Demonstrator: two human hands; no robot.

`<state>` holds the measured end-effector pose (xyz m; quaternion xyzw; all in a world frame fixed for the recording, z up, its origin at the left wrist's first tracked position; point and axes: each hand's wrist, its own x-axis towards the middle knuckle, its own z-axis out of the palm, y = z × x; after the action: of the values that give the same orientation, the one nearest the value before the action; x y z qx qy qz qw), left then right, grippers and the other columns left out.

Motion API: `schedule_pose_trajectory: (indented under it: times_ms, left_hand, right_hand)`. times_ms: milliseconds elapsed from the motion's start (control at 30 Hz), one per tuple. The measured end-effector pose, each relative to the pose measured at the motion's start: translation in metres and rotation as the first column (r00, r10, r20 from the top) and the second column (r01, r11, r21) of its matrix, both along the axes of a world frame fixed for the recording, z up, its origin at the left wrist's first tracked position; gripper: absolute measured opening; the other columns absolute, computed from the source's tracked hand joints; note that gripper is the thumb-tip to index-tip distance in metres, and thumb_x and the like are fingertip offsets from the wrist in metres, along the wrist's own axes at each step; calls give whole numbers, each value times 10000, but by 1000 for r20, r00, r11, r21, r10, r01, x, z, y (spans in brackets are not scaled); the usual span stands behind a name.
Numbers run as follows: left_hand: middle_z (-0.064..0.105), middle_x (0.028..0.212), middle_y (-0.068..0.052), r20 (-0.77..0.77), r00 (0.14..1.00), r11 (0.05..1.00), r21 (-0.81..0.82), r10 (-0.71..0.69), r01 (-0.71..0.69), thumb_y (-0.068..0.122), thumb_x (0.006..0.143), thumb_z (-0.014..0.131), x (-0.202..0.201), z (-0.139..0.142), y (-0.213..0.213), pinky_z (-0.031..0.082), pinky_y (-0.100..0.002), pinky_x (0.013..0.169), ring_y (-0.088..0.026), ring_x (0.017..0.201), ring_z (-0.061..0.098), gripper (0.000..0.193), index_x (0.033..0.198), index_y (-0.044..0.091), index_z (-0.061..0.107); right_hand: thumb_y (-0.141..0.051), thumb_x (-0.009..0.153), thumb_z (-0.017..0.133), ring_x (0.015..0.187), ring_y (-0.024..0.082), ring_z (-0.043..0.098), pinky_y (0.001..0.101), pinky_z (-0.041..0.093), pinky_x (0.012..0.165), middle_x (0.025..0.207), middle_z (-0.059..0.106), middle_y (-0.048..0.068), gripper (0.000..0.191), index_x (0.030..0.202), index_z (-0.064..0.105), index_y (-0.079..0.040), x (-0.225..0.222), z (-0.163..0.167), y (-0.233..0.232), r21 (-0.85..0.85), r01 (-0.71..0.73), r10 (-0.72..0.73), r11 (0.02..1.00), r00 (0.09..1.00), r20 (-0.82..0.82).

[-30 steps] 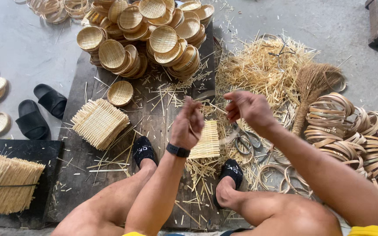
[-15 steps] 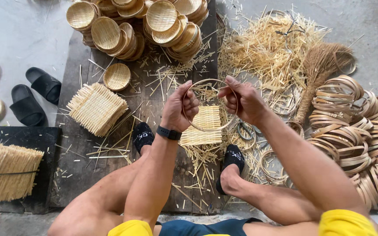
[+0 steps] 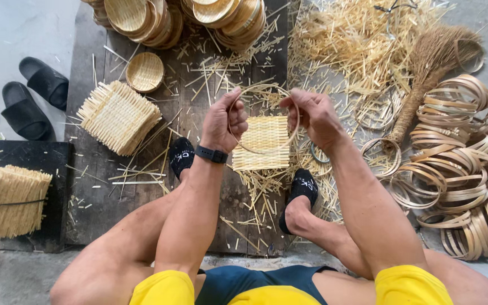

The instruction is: The person sits on the floor of a basket workshop and assembles small round bamboo baskets. They trim the edge of a woven bamboo disc with scissors, fit a bent bamboo rim ring around it, press the woven disc into a round wooden base, and set finished baskets onto a growing pile.

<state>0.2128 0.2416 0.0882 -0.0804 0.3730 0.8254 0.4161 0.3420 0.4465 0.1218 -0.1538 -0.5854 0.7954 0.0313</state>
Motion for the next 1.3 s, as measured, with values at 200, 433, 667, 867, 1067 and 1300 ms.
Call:
schedule_pose_trajectory:
  times_ms: [200, 433, 667, 867, 1067, 1300]
  left_hand:
    - [490, 597, 71, -131, 988, 943, -309, 86, -124, 212, 864, 770, 5, -66, -4, 348, -220, 421, -42, 490, 430, 208, 969, 48, 698]
    - [743, 839, -50, -635, 759, 584, -674, -145, -452, 192, 808, 795, 38, -152, -9, 576, -310, 699, -179, 754, 717, 254, 997, 41, 717]
    - [732, 890, -147, -527, 642, 306, -849, -557, -431, 133, 776, 813, 40, -175, -17, 543, -384, 729, -275, 781, 687, 131, 903, 108, 833]
    - [758, 879, -122, -347, 783, 239, -936, -516, -257, 160, 827, 820, 42, -170, -14, 566, -364, 764, -244, 767, 718, 163, 989, 151, 823]
    - [796, 894, -47, -349, 788, 201, -937, -508, -286, 147, 774, 846, 38, -169, -12, 579, -344, 782, -185, 784, 739, 192, 961, 189, 829]
    - [781, 911, -71, -359, 759, 187, -933, -543, -308, 134, 733, 818, 37, -157, -7, 583, -363, 797, -238, 837, 742, 242, 964, 207, 826]
  right_hand:
    - [-90, 897, 760, 658, 102, 699, 266, 612, 566, 827, 749, 65, 156, 1024, 732, -4, 1, -54, -4, 330, 89, -192, 940, 937, 293]
    - [-137, 819, 825, 689, 130, 724, 280, 620, 639, 838, 772, 77, 191, 980, 785, -44, 2, -150, -17, 570, 43, -331, 821, 848, 414]
    - [-155, 810, 828, 824, 215, 723, 377, 564, 841, 917, 774, 108, 189, 988, 825, -92, 8, -189, -32, 787, -88, -368, 611, 848, 381]
    - [-155, 832, 789, 845, 193, 754, 327, 591, 839, 955, 794, 89, 204, 1033, 808, -125, 10, -184, -39, 700, -24, -417, 714, 788, 453]
    - [-163, 818, 805, 832, 202, 755, 330, 579, 854, 935, 791, 89, 212, 1026, 810, -124, 9, -187, -39, 738, -26, -431, 674, 798, 422]
    - [-264, 844, 790, 809, 279, 735, 394, 569, 825, 895, 777, 118, 162, 958, 830, -155, 15, -193, -37, 835, -15, -426, 550, 855, 296]
